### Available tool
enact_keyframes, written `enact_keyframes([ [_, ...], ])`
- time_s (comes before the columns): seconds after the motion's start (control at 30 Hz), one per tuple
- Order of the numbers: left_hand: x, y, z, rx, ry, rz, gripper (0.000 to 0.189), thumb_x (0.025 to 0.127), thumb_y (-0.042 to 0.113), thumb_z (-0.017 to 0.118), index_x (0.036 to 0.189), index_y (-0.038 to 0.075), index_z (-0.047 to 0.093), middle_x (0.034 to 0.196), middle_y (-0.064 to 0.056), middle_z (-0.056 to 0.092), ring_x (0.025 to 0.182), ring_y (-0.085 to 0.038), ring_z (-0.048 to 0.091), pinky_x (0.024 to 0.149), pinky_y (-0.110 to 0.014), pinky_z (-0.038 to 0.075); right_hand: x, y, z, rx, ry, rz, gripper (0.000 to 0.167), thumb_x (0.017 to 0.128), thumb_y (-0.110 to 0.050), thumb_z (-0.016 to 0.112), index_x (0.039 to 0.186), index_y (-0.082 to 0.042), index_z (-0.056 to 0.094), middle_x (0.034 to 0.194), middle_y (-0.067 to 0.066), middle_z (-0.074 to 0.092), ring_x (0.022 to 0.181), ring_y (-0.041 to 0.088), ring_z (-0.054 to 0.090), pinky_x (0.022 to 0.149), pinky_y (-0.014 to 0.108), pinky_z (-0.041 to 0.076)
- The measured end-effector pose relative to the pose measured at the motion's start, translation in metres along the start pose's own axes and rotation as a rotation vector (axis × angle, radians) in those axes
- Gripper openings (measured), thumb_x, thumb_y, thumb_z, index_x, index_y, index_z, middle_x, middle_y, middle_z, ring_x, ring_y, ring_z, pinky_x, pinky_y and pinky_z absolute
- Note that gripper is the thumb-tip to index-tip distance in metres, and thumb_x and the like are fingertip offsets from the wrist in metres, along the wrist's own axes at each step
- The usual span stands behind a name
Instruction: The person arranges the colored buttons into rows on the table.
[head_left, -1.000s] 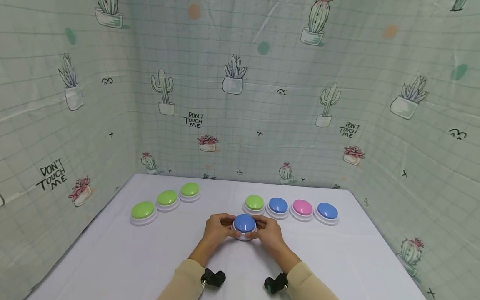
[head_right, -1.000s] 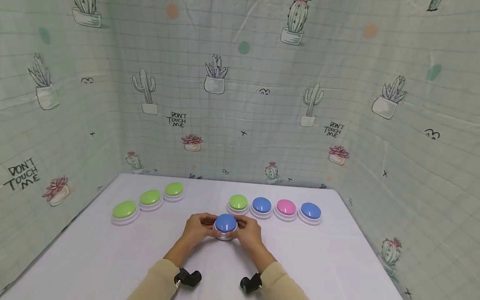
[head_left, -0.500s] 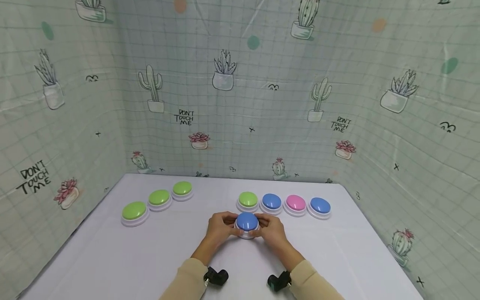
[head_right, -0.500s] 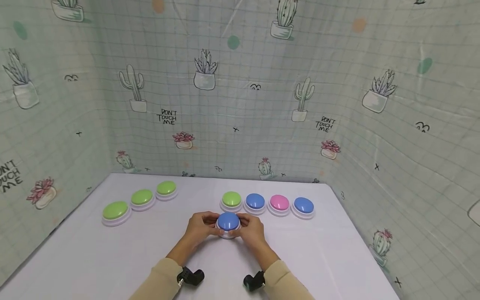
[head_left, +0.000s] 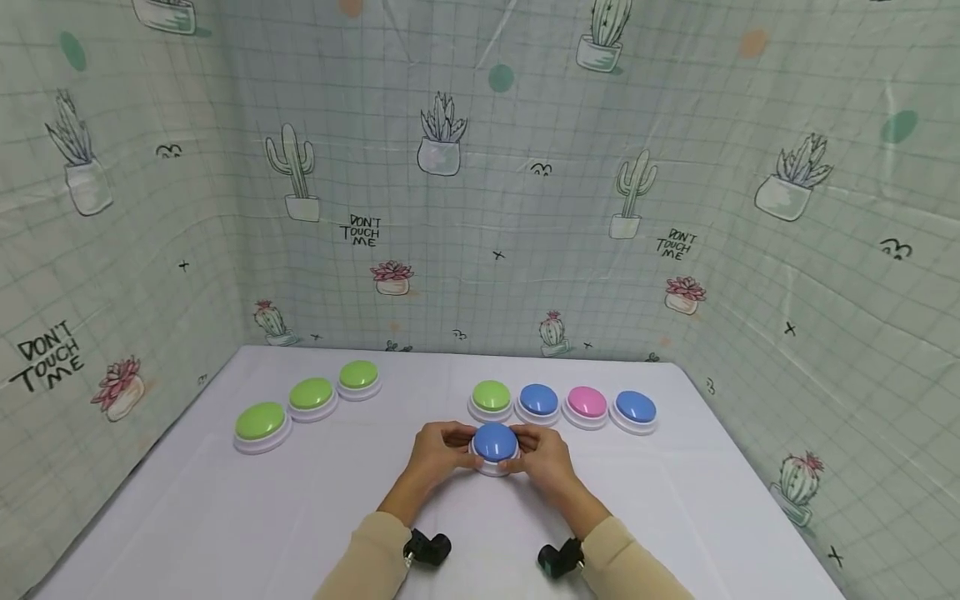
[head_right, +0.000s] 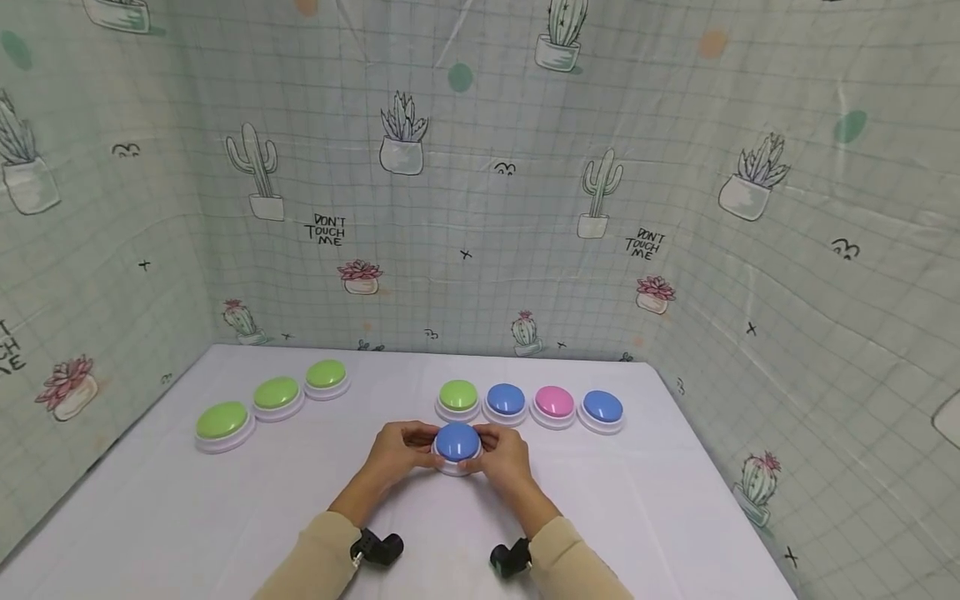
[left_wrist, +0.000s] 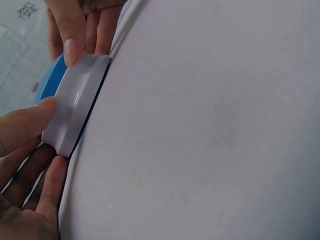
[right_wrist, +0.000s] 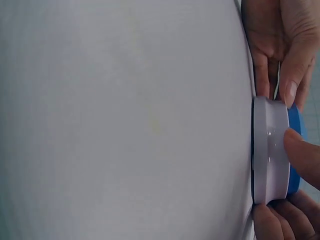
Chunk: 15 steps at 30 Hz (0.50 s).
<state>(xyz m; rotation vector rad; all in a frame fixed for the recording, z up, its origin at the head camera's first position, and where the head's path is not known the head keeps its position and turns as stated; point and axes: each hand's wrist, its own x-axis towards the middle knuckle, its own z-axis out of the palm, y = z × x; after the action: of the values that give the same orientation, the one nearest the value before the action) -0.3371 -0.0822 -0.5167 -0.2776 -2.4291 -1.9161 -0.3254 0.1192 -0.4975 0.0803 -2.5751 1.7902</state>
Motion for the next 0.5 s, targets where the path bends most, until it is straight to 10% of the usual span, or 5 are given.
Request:
enact_keyframes([
  [0.5,-0.005,-0.004,-0.014,-0.083,-0.089,-0.001,0.038,0.084,-0.011,0.082,0.121,-0.005,0.074,0.12,-0.019,0.074,0.111,-0.029,0.072,0.091,-0.027,0.061,0.006,0.0,-0.001,-0.126,-0.033,0.021,0.062,0.074,0.001,0.093,0.13,0.003,0.068,0.134,0.026,0.067,0.13,0.04,0.062,0.109,0.051,0.049],
])
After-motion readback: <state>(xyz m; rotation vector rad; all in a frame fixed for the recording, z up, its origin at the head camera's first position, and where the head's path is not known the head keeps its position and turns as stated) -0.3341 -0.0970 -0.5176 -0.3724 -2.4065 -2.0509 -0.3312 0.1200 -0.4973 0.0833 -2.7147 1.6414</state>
